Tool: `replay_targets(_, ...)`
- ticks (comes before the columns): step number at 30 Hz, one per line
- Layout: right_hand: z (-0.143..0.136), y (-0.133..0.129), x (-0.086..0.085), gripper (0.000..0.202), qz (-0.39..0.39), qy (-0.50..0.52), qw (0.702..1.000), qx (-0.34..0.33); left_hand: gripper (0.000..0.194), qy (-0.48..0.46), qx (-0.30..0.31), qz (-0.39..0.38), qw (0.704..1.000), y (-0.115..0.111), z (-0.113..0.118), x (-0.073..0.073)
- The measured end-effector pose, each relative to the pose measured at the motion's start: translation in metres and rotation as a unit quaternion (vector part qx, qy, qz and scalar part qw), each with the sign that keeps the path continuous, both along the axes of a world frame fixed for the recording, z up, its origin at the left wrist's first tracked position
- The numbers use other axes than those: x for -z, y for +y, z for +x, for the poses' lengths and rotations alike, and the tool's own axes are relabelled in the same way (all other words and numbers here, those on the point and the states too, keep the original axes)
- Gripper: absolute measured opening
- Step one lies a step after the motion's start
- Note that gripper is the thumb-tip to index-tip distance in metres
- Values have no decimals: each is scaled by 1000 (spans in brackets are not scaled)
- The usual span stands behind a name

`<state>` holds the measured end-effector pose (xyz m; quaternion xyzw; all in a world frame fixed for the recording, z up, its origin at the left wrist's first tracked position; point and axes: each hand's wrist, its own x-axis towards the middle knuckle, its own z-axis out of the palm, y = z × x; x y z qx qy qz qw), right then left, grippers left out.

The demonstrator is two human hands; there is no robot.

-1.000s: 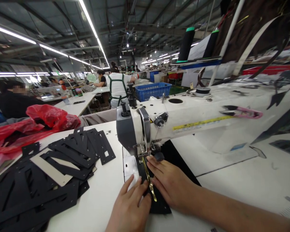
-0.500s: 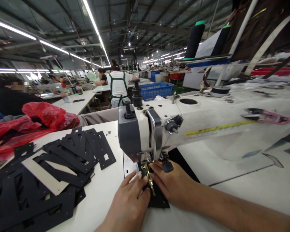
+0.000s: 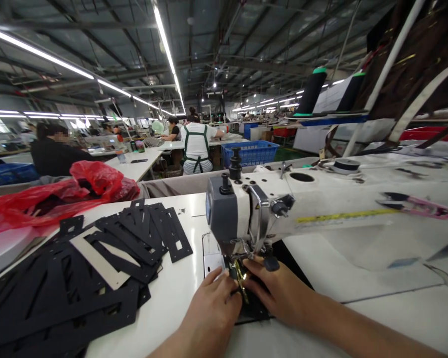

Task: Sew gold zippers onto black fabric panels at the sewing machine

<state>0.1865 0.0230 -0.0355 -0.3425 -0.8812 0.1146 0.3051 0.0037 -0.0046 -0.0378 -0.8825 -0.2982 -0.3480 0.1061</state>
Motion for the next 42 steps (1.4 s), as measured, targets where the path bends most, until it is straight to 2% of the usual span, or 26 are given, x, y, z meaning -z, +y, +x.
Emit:
replay_targets(7, -4, 8, -6, 20, -11, 9, 1000, -21, 32, 12, 16, 10, 1000, 8, -1, -4)
replay_targets(12, -4, 15, -2, 17, -7, 16, 1000, -12, 32, 12, 17, 13, 1000, 16, -2, -3)
replay_targets(15, -5, 12, 2, 16, -2, 21, 999, 27, 30, 0, 12, 11, 1000, 19, -3, 1)
replay_targets(20, -11, 1, 1, 11, 33, -15, 986, 165, 31, 0, 9, -4, 1000, 19, -4, 3)
replay_targets(23, -13, 1, -5, 4, -3, -36, 986, 162, 29, 25, 13, -16, 999, 17, -6, -1)
replay_targets(28, -12, 5, -10, 10, -17, -61, 986, 156, 24, 54, 17, 13, 998, 16, -10, -6)
replay_targets(35, -25, 8, -6, 22, -30, -123, 960, 249, 25, 62, 21, -18, 998, 14, -6, -12)
replay_targets(42, -34, 10, -18, 23, -70, -166, 940, 289, 25, 75, 32, -58, 995, 15, -10, -9)
